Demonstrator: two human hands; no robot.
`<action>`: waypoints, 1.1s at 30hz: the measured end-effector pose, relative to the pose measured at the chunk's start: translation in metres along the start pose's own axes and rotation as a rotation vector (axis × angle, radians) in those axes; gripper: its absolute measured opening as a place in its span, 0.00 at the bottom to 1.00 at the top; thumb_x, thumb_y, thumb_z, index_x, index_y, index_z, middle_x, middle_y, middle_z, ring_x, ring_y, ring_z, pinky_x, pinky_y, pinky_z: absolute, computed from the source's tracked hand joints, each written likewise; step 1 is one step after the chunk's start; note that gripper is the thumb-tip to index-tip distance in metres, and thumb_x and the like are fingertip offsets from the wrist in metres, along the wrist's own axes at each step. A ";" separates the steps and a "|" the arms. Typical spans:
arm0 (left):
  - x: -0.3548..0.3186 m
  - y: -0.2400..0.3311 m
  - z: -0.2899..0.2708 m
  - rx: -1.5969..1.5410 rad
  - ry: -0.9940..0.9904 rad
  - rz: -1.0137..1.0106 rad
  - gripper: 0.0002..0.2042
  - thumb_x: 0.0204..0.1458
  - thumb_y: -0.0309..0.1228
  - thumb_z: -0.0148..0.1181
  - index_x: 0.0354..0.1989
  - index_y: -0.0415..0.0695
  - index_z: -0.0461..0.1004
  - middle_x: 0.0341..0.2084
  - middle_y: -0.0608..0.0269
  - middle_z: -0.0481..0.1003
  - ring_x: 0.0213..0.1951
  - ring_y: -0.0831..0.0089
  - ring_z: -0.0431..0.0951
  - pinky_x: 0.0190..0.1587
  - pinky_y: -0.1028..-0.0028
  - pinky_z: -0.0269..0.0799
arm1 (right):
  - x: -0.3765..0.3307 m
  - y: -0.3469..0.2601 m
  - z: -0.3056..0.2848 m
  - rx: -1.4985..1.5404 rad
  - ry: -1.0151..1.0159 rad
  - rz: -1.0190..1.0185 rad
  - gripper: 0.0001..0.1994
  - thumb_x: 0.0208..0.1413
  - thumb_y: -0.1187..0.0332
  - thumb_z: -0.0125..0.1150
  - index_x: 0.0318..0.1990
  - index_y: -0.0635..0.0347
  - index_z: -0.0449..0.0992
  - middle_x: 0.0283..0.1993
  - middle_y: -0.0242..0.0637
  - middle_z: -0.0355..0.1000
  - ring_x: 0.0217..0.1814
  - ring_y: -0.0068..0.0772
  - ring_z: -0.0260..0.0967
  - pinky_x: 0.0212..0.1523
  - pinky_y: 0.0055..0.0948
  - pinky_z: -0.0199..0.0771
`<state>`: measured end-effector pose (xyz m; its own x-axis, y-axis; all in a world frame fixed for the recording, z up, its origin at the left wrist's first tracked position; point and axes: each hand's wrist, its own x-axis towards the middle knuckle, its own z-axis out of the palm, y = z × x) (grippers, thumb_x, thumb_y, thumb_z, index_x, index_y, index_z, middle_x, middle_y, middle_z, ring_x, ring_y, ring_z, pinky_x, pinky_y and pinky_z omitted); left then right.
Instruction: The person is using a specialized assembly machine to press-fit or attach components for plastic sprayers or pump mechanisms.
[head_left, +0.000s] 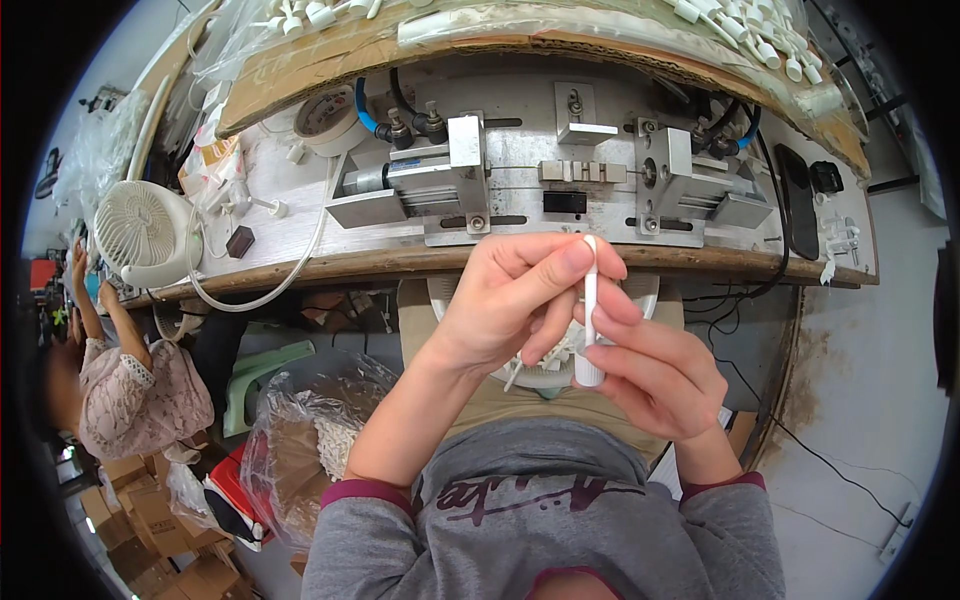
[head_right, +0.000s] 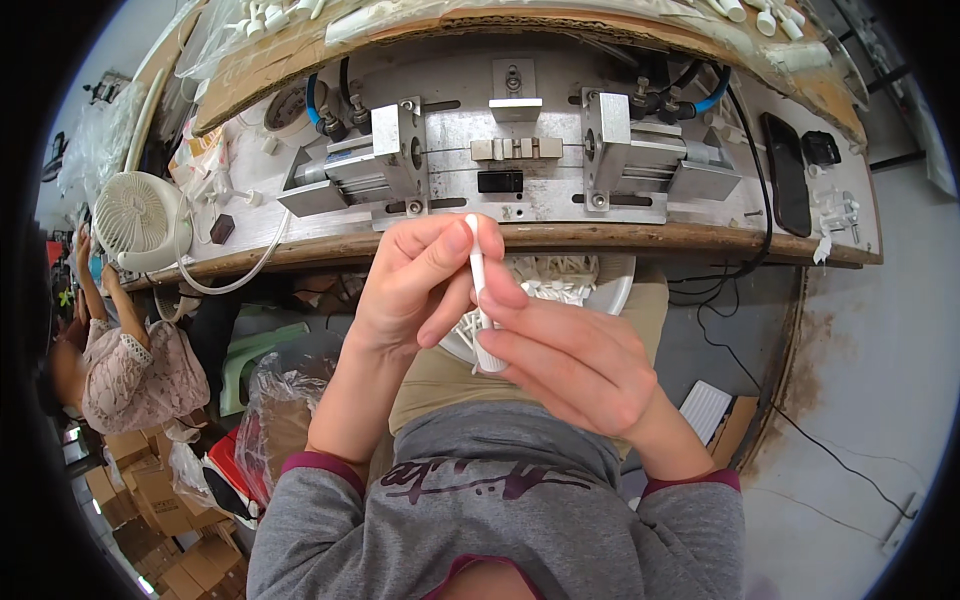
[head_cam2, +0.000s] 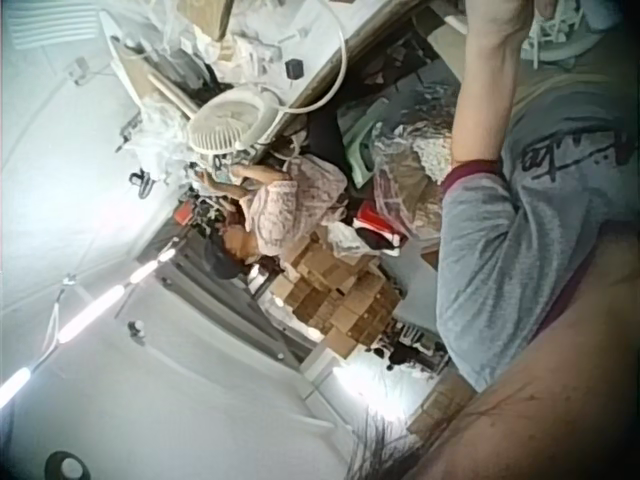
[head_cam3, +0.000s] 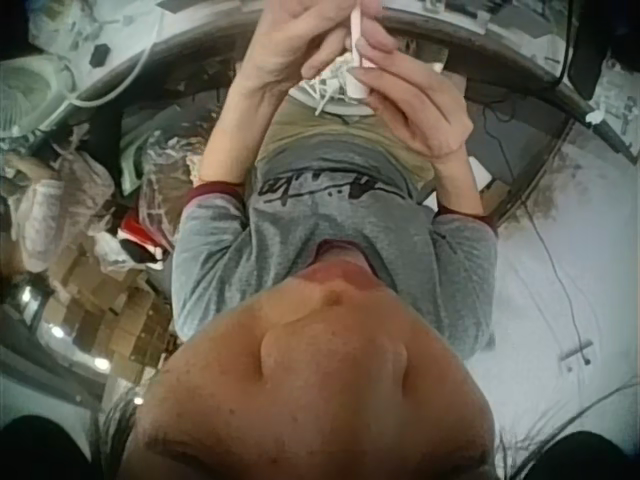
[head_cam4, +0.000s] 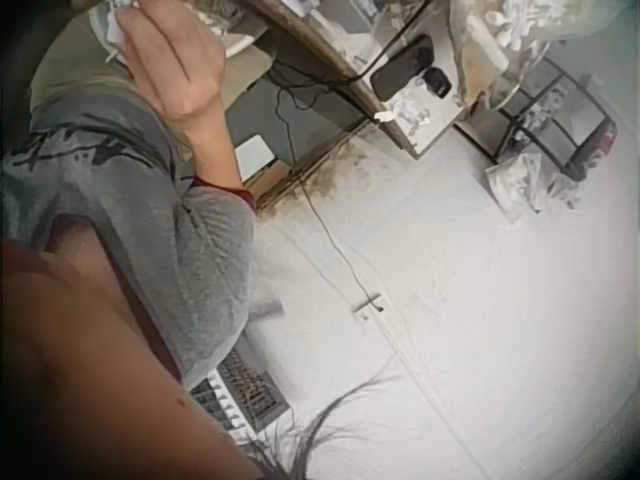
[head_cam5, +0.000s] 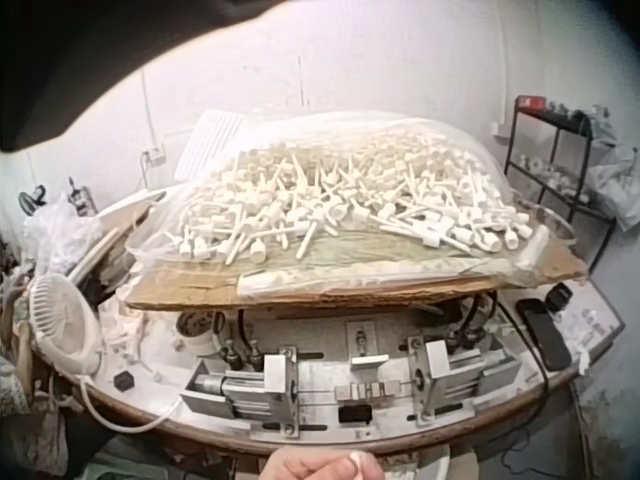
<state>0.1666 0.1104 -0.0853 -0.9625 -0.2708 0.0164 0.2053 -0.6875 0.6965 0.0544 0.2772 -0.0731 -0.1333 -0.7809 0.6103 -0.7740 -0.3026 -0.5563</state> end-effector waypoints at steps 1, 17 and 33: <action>0.000 0.001 0.000 0.159 0.070 -0.006 0.16 0.68 0.34 0.51 0.43 0.34 0.81 0.32 0.54 0.83 0.12 0.88 0.65 0.16 0.86 0.58 | 0.000 0.004 0.001 -0.032 0.015 -0.007 0.17 0.43 0.76 0.74 0.44 0.66 0.81 0.52 0.48 0.78 0.49 0.44 0.79 0.48 0.34 0.82; 0.104 0.130 -0.018 1.906 0.484 1.104 0.10 0.52 0.34 0.66 0.40 0.45 0.84 0.33 0.58 0.81 0.35 0.57 0.80 0.41 0.61 0.74 | 0.048 0.058 0.030 -0.592 -0.189 0.006 0.12 0.42 0.74 0.68 0.36 0.60 0.74 0.53 0.45 0.78 0.18 0.34 0.70 0.23 0.27 0.72; 0.145 0.155 -0.021 2.058 0.476 0.818 0.06 0.47 0.30 0.65 0.31 0.42 0.81 0.31 0.56 0.80 0.33 0.59 0.82 0.35 0.63 0.78 | 0.114 0.074 -0.047 -0.309 0.211 0.176 0.13 0.51 0.61 0.71 0.40 0.58 0.81 0.40 0.38 0.80 0.31 0.32 0.75 0.33 0.30 0.75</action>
<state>0.0627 -0.0490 0.0101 -0.6326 -0.3454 0.6932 -0.2964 0.9349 0.1953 -0.0475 0.1919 -0.0185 -0.3792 -0.6668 0.6416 -0.8734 0.0290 -0.4861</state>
